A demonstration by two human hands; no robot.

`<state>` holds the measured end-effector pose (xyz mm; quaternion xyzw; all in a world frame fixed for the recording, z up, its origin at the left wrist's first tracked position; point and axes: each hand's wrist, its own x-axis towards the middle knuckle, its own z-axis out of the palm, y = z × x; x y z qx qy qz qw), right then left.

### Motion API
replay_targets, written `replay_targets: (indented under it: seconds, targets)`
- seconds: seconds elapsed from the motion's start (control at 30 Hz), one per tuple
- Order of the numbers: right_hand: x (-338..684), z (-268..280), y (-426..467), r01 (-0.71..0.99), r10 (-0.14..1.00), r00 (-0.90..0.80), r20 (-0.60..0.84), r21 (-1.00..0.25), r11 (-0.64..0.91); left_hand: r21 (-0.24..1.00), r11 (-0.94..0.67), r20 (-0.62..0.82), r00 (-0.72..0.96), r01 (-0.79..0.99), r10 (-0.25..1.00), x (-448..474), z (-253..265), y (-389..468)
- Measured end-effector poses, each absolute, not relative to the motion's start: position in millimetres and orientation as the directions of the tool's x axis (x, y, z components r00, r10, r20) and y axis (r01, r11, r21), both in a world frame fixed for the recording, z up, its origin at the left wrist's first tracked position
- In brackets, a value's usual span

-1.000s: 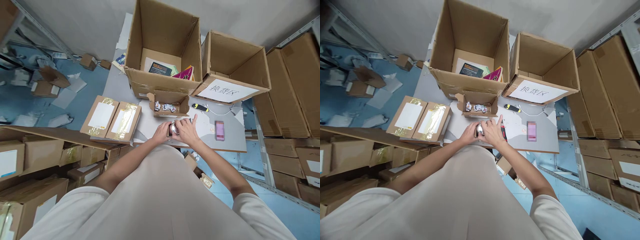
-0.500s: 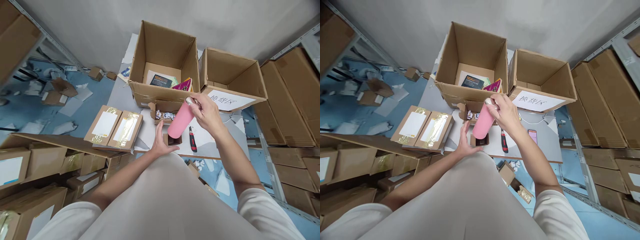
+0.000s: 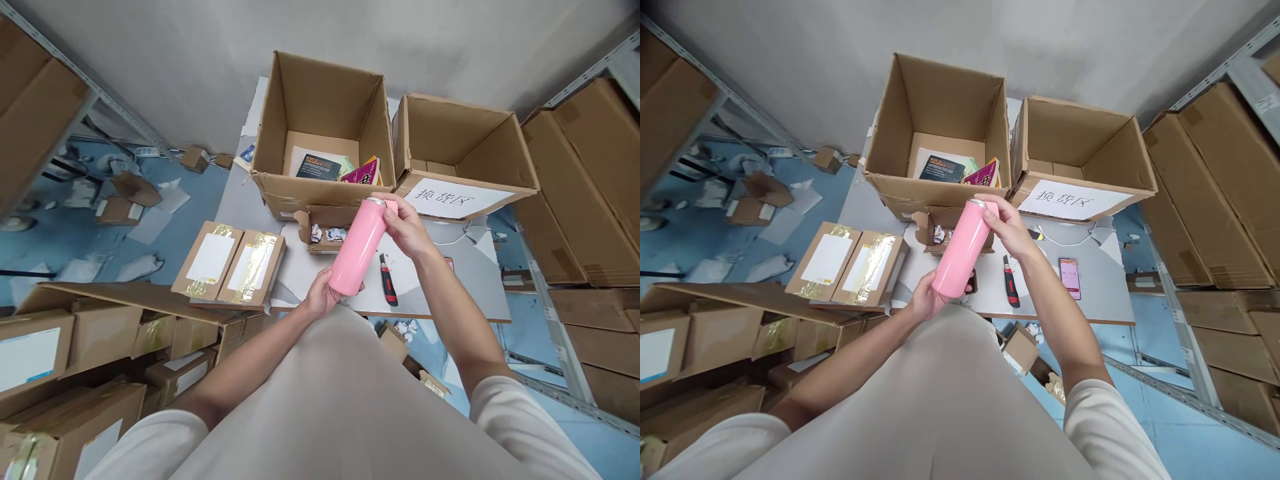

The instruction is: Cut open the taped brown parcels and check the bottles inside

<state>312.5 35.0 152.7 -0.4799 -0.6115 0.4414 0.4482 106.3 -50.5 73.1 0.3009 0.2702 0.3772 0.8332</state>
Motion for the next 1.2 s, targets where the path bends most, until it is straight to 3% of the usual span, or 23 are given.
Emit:
replay_targets:
  seconds: [0.13,0.37,0.5,0.6,0.77,0.93,1.2]
  targets:
    - [310.6,147.9,37.4,0.248,0.988,-0.08,0.135,-0.957,0.151,0.724,0.524,-0.237,0.553,-0.448,0.799,112.0,70.4,-53.3]
    - [310.6,152.7,39.0,0.42,0.982,0.025,0.189,-0.893,0.161,0.885,0.282,-0.162,0.324,-0.37,0.932,116.2,63.7,-59.5]
    - [308.4,166.9,33.3,0.252,0.96,-0.199,0.198,-0.936,0.245,0.856,0.326,-0.15,0.409,-0.403,0.9,112.5,63.0,-59.6]
    - [305.6,172.8,30.1,0.143,0.952,-0.285,0.112,-0.977,0.158,0.816,0.367,-0.115,0.497,-0.446,0.86,110.8,63.5,-59.3]
    - [305.8,154.7,34.7,0.139,0.983,-0.172,0.067,-0.986,0.092,0.8,0.379,-0.107,0.511,-0.466,0.853,113.1,63.2,-61.0]
    - [309.9,142.3,40.0,0.157,0.993,-0.049,0.109,-0.981,0.116,0.871,0.291,-0.135,0.377,-0.395,0.916,117.9,59.5,-62.2]
    - [310.5,153.4,36.1,0.175,0.974,-0.062,0.217,-0.959,0.225,0.896,0.244,-0.151,0.262,-0.371,0.953,116.9,56.3,-61.6]
